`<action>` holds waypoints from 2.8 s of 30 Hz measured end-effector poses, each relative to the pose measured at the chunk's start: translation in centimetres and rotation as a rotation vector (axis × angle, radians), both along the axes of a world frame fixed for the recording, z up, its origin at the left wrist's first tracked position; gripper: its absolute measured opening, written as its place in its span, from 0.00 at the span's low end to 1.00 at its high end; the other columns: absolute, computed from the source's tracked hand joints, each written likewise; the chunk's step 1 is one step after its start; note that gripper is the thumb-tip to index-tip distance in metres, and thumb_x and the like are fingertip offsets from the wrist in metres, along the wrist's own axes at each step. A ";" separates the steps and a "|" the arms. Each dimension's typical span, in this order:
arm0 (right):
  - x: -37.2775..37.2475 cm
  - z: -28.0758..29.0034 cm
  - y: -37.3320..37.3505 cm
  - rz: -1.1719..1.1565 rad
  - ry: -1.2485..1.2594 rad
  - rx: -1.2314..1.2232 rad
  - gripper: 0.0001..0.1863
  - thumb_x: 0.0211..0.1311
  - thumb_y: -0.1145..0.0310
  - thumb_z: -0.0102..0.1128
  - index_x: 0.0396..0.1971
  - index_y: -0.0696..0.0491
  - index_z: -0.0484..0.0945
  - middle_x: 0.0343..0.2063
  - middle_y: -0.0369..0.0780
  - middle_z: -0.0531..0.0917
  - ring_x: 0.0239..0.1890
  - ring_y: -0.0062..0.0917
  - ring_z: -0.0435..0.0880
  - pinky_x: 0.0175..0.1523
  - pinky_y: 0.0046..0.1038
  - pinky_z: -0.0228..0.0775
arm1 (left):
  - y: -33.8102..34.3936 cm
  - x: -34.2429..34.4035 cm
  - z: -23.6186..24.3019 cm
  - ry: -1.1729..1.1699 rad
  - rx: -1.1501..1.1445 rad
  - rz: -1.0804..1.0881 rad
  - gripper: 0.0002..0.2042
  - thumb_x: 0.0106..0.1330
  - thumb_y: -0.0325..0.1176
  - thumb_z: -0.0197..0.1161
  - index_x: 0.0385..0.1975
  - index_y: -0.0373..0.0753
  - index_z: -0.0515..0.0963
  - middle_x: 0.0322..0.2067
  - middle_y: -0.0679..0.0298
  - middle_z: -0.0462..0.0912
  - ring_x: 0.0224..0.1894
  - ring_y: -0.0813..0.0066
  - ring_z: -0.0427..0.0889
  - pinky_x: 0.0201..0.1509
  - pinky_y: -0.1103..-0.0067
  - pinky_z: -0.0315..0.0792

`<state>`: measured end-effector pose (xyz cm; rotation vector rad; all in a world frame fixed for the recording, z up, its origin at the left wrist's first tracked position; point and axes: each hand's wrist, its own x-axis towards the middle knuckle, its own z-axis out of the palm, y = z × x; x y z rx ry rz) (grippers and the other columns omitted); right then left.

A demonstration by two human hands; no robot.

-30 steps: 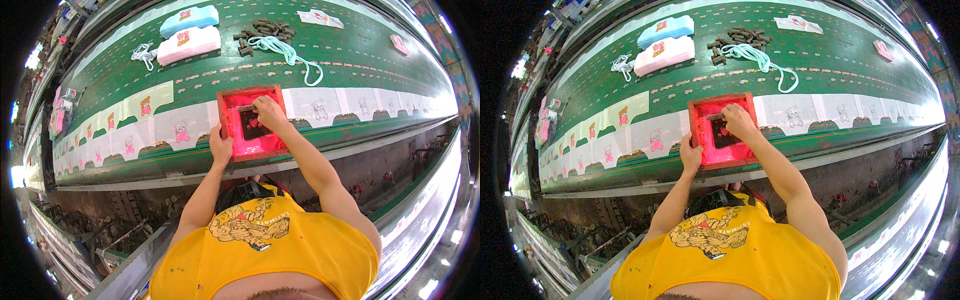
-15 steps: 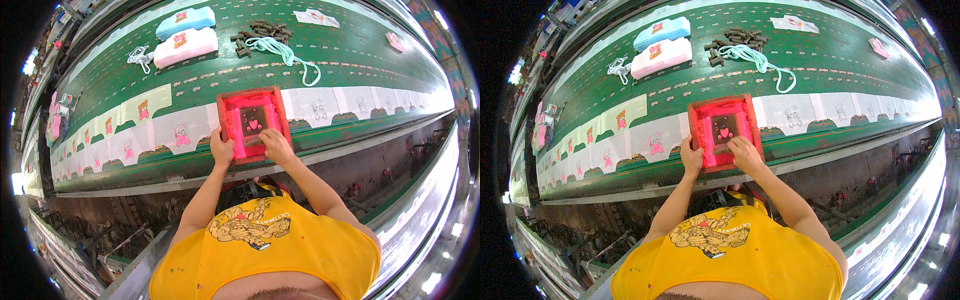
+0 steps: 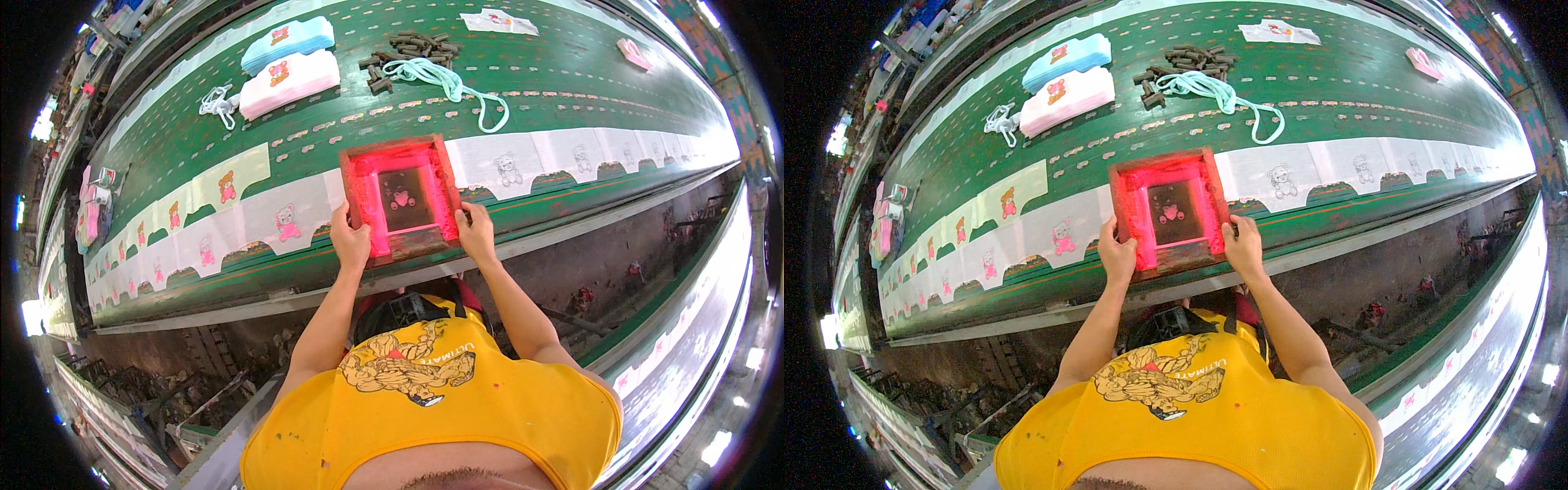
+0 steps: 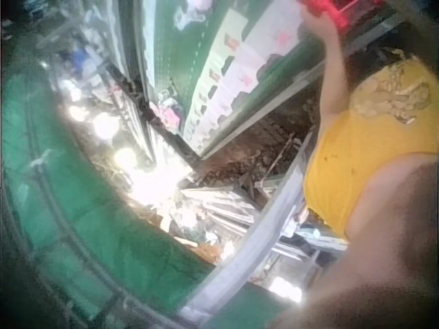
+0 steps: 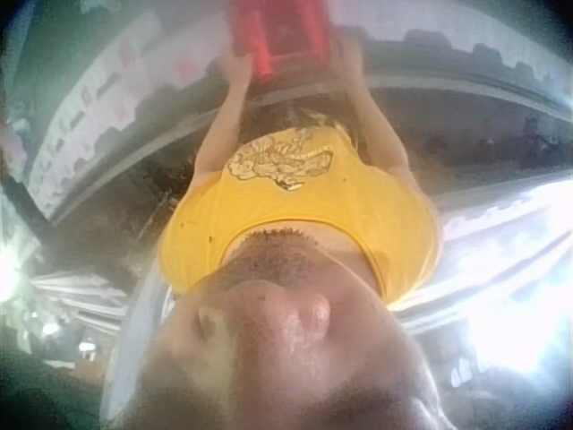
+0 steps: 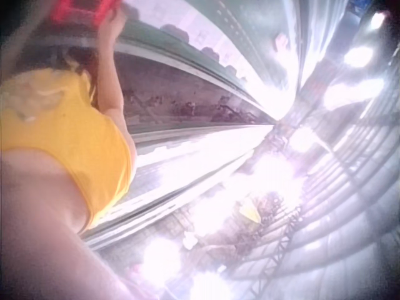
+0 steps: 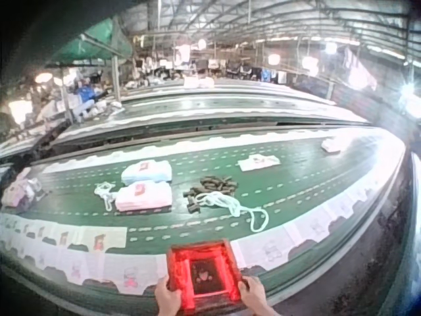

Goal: The person uses a red square stencil to apply pink ink onto a long green textile moving on a conveyor belt. They repeatedly dip the stencil into ink and press it onto the fabric to create a repeating pattern of teddy bear images.

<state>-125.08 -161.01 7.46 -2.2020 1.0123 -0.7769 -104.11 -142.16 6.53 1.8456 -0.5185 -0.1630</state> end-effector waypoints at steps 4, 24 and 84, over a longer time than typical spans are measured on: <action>-1.3 -0.1 -1.8 -0.009 -0.045 0.214 0.16 0.67 0.68 0.64 0.48 0.63 0.80 0.40 0.49 0.81 0.37 0.38 0.84 0.44 0.36 0.77 | -1.6 -1.1 0.7 -0.062 -0.073 0.004 0.30 0.48 0.11 0.62 0.58 0.28 0.75 0.51 0.52 0.81 0.53 0.62 0.83 0.57 0.72 0.78; -16.2 1.4 -22.2 0.031 -0.012 0.220 0.18 0.66 0.66 0.67 0.49 0.62 0.81 0.40 0.47 0.81 0.38 0.36 0.85 0.45 0.34 0.79 | -21.9 -16.4 -0.5 0.076 -0.005 0.062 0.30 0.49 0.16 0.64 0.58 0.26 0.76 0.53 0.47 0.83 0.58 0.57 0.82 0.64 0.70 0.74; -15.0 6.7 -18.4 0.733 0.088 -0.188 0.21 0.52 0.75 0.69 0.48 0.59 0.79 0.45 0.47 0.83 0.51 0.44 0.81 0.61 0.42 0.72 | -22.1 -16.6 -0.8 -0.017 0.107 0.065 0.30 0.50 0.20 0.66 0.59 0.27 0.75 0.54 0.43 0.82 0.58 0.49 0.82 0.65 0.66 0.73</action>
